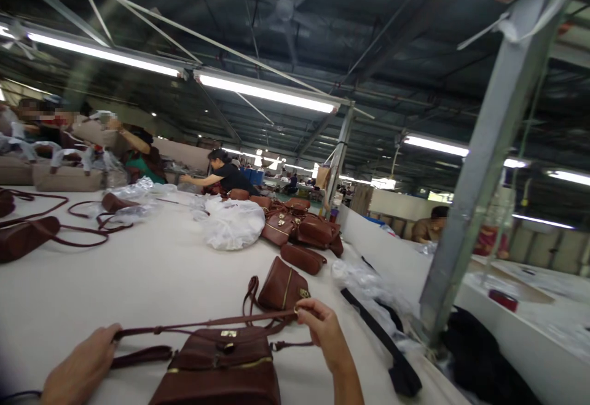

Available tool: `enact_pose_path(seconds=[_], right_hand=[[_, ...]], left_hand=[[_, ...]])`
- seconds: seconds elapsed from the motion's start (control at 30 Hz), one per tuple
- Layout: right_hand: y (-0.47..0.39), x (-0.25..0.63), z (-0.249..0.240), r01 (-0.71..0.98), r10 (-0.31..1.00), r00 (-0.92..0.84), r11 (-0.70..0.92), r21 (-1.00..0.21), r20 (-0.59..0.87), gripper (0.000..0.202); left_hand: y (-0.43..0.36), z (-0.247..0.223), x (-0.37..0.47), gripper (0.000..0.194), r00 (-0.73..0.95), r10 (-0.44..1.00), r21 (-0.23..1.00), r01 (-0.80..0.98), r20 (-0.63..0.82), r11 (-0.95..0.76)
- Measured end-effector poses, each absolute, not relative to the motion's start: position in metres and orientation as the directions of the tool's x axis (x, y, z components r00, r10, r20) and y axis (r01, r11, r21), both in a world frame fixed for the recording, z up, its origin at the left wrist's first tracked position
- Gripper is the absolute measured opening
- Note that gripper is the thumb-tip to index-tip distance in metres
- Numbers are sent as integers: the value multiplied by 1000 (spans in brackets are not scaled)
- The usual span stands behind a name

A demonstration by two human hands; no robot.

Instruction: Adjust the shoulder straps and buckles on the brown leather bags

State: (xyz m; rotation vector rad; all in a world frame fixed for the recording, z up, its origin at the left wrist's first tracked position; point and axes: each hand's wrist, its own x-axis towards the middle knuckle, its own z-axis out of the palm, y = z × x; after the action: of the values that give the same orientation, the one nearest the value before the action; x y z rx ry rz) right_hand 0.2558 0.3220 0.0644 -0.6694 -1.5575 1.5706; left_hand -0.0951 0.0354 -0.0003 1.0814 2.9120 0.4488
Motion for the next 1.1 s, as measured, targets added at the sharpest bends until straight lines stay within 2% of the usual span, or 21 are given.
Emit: enact_pose_path(seconds=[0.27,0.37,0.5,0.57,0.63,0.7,0.77,0.83,0.9,1.1], right_hand=[[314,264,80,-391,837,-462,104,-915,293,40],[312,265,85,-355,841,-461,118,-927,284,45],[293,247,93,-230,745,-610,160,-960,270,42],[280,235,98,-220,662,-693,184,-958,287,36],[269,228,104,-252,586,-749,181,-951,310,35],[261,227,108,-294,533,-774,175,-940,342,36],[256,230,112,-317,507,-777,195,-928,372,35],[254,234,115,-311,485,-782,238,-920,390,34],[252,236,119,-320,464,-777,292,-901,426,31],[245,224,123,-245,501,-711,482,-841,494,15]], left_hand=[[34,-1,-91,48,-769,631,246,634,99,733],[32,-2,-91,49,-752,652,214,656,103,723],[41,9,-94,49,-717,691,208,692,92,691],[54,26,-83,52,-631,767,327,754,119,569],[69,51,-58,54,-492,860,556,756,136,345],[85,77,-24,54,-352,927,754,642,127,140],[100,99,12,52,-202,965,850,525,165,-35],[112,111,39,48,-58,977,891,423,207,-164],[122,110,53,39,-6,969,894,386,248,-227],[129,89,47,21,-185,894,776,587,408,-232]])
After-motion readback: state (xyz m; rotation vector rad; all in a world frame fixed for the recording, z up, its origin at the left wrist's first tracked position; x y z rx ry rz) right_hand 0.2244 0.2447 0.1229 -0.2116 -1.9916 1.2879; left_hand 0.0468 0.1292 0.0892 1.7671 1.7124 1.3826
